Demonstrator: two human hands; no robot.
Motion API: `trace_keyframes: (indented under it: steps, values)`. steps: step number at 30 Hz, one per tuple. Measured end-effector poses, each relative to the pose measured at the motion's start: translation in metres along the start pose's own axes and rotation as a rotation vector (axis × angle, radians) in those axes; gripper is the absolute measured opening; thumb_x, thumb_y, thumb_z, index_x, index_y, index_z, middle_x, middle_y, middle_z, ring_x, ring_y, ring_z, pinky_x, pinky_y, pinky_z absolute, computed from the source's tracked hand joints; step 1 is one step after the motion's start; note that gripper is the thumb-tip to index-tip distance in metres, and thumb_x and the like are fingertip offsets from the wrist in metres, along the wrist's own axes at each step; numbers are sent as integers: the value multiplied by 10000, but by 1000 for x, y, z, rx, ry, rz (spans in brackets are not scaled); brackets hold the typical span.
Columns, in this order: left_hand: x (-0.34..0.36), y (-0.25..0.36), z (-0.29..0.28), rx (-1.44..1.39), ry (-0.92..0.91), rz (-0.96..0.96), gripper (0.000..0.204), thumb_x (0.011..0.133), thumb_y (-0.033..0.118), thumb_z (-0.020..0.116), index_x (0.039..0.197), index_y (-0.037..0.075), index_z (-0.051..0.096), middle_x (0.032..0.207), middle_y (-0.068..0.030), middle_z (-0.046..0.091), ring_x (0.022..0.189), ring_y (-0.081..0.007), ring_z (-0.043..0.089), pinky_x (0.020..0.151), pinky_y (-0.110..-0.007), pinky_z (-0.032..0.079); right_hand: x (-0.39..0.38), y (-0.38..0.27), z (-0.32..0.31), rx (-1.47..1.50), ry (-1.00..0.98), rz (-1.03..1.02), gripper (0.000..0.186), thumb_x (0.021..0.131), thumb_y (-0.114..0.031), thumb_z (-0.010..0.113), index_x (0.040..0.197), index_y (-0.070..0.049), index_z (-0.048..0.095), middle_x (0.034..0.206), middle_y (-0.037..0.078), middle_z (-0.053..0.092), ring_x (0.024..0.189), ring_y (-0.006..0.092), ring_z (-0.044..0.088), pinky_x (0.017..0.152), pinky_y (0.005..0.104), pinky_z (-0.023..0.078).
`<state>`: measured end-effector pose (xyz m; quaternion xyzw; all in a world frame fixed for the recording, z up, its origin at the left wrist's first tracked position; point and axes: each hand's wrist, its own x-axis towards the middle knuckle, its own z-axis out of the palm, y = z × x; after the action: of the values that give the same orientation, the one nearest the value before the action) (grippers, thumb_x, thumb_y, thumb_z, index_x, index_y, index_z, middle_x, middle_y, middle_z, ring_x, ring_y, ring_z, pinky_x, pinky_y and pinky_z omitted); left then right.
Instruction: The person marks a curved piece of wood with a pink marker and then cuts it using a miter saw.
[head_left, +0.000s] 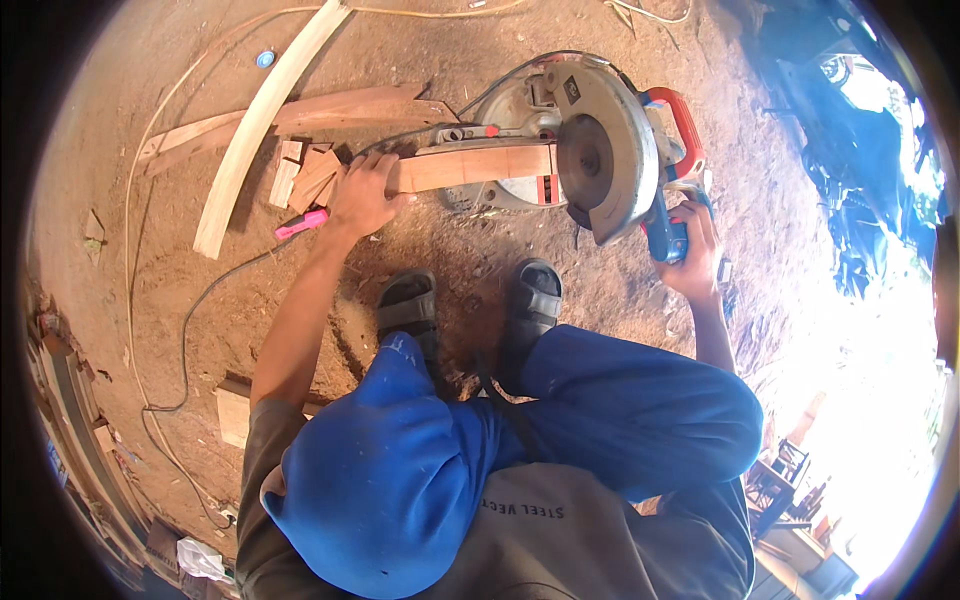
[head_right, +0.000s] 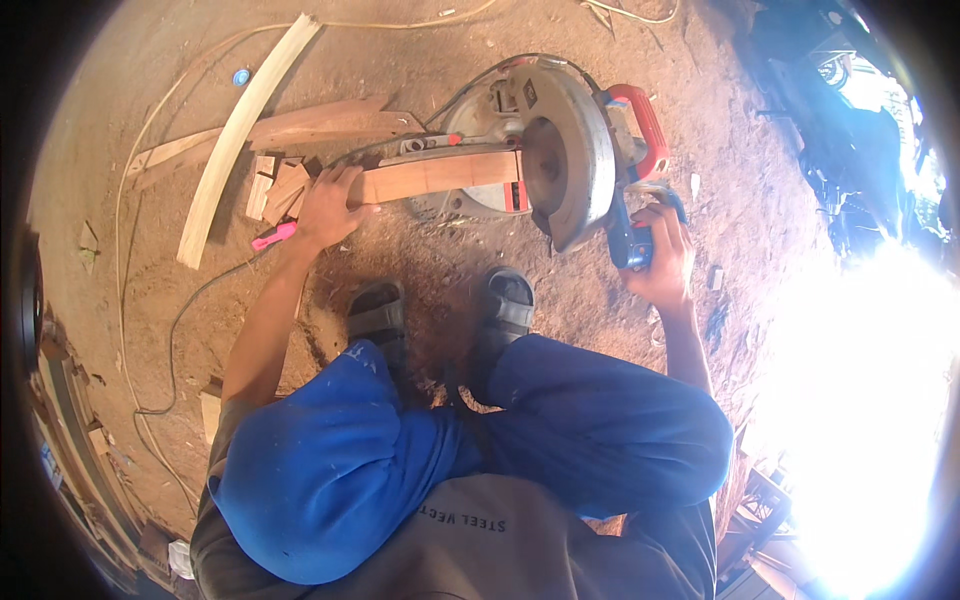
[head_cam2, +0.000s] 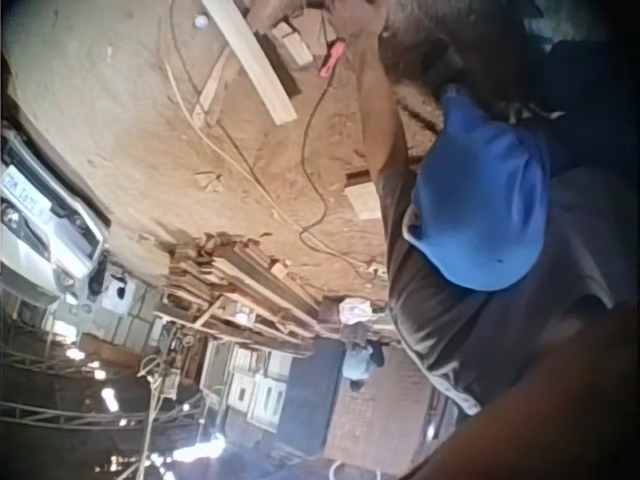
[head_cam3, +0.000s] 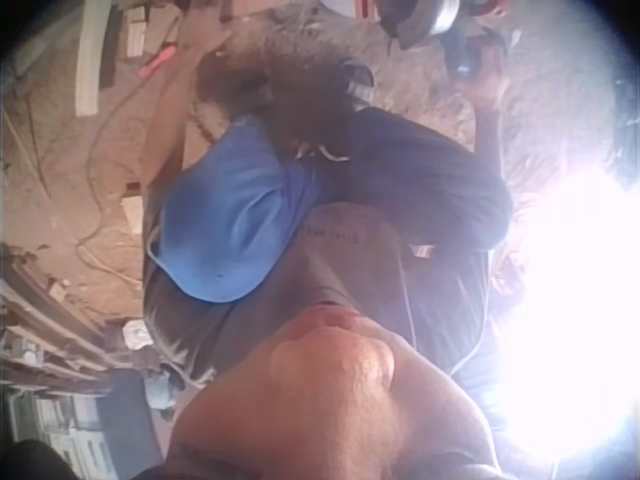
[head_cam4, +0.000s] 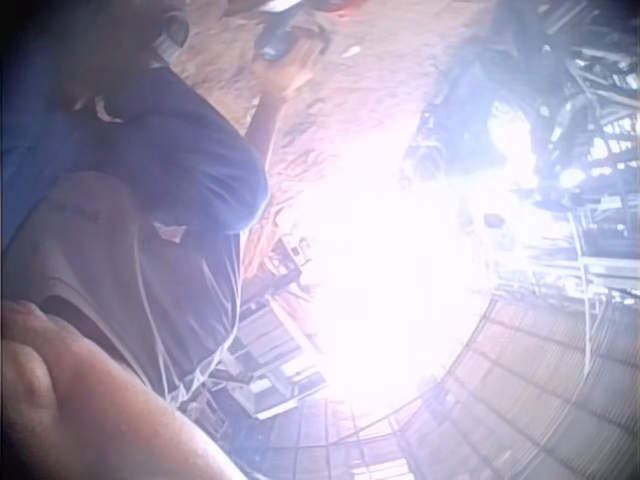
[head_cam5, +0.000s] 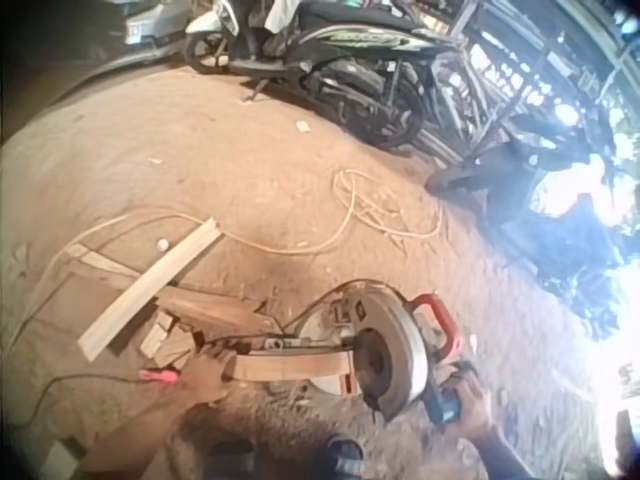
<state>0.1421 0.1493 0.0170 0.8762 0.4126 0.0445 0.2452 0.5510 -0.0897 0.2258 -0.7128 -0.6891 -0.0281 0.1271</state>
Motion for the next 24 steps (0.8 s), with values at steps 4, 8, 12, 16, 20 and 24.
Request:
trace_keyframes:
  steps: [4,8,12,16,20,24]
  values:
    - [-4,-5,3,-4,12,6,738,837,414,831,1413,39,563,1381,-185,626,1314,-423,558,1113,-558,437,0,-4,-1,17,-9,12,519,603,-93,779,1104,-96,641,1148,130,649,996,387,681,832,456,561]
    - [-5,-8,5,-22,11,10,750,833,415,834,1419,38,557,1397,-202,614,1323,-429,549,1119,-568,429,1,-8,0,26,11,22,507,605,-102,776,1096,-101,648,1129,122,661,1005,386,686,853,458,561]
    - [-6,-4,-1,35,24,14,768,827,423,838,1428,44,549,1420,-212,600,1352,-431,526,1125,-609,401,1,-11,-1,32,22,50,488,593,-110,768,1069,-100,663,1109,111,677,1031,366,693,879,444,556]
    - [6,-3,7,-131,20,51,834,809,382,853,1499,114,471,1455,-200,559,1369,-441,501,1135,-641,363,3,-4,-11,27,68,65,425,608,-143,738,1022,-69,684,1067,133,690,1011,377,692,902,441,541]
    - [-3,-11,-27,13,-5,63,888,802,373,851,1540,140,415,1472,-199,531,1383,-465,467,1135,-649,356,4,0,17,50,206,67,422,591,-174,775,997,-104,684,1088,93,700,1040,333,682,912,436,512]
    - [10,-8,4,-60,-4,166,968,775,420,853,1567,125,382,1489,-218,497,1392,-495,428,1159,-659,308,-8,6,-5,-11,170,130,448,569,-241,775,996,-147,679,1044,63,665,1044,289,655,954,434,482]
